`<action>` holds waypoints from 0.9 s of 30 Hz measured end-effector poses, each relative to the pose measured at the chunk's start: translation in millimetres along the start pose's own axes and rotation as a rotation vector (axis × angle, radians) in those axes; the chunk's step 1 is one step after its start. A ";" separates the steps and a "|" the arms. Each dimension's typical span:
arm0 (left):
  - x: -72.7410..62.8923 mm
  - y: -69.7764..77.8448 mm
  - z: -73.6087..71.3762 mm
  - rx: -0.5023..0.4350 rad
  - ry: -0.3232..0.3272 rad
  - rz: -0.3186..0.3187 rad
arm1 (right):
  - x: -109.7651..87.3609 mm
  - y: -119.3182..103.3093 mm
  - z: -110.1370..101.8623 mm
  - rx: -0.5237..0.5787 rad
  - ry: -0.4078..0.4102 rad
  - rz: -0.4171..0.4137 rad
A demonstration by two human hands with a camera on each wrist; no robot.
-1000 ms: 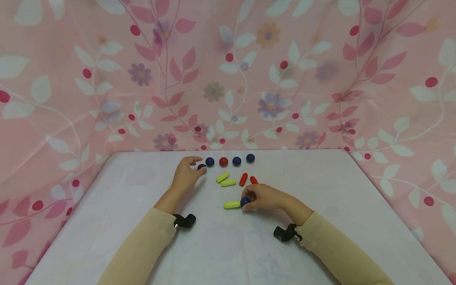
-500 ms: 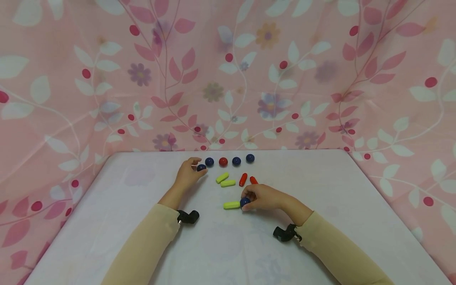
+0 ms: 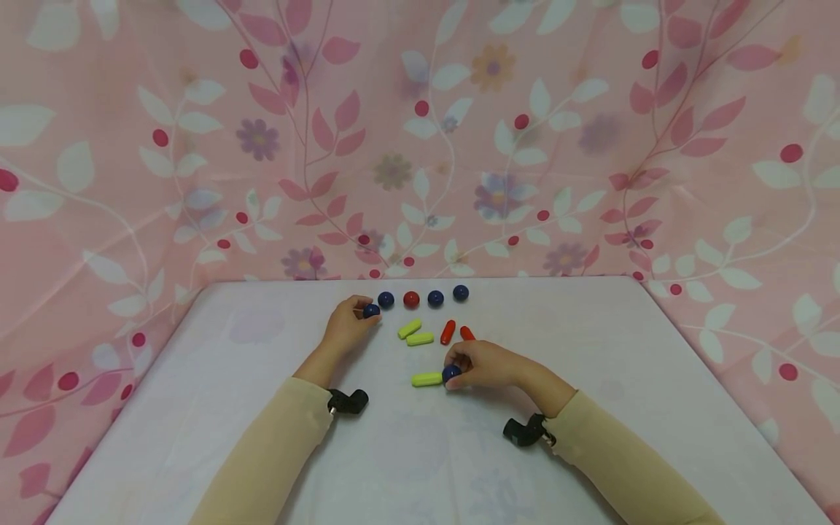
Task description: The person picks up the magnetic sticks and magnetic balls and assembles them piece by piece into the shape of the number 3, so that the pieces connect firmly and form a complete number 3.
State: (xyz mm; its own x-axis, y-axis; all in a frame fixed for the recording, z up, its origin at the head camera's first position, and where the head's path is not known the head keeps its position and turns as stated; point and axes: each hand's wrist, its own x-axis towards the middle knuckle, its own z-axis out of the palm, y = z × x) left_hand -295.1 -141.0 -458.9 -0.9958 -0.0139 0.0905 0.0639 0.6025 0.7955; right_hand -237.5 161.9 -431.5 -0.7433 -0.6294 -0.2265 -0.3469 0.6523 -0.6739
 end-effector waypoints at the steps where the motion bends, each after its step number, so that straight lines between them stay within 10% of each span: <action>1: -0.2 -0.1 0.1 -0.003 0.000 0.001 | 0.0 0.1 0.0 0.000 0.000 -0.001; 27: -11.7 3.5 -12.1 0.043 -0.064 -0.025 | 0.0 -0.3 2.2 -0.003 0.013 0.008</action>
State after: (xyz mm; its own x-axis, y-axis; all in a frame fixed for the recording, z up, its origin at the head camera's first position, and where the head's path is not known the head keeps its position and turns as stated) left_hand -282.5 -148.4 -449.9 -0.9993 0.0208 0.0308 0.0370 0.6364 0.7705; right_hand -236.2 160.7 -432.9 -0.7536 -0.6185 -0.2225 -0.3429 0.6587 -0.6698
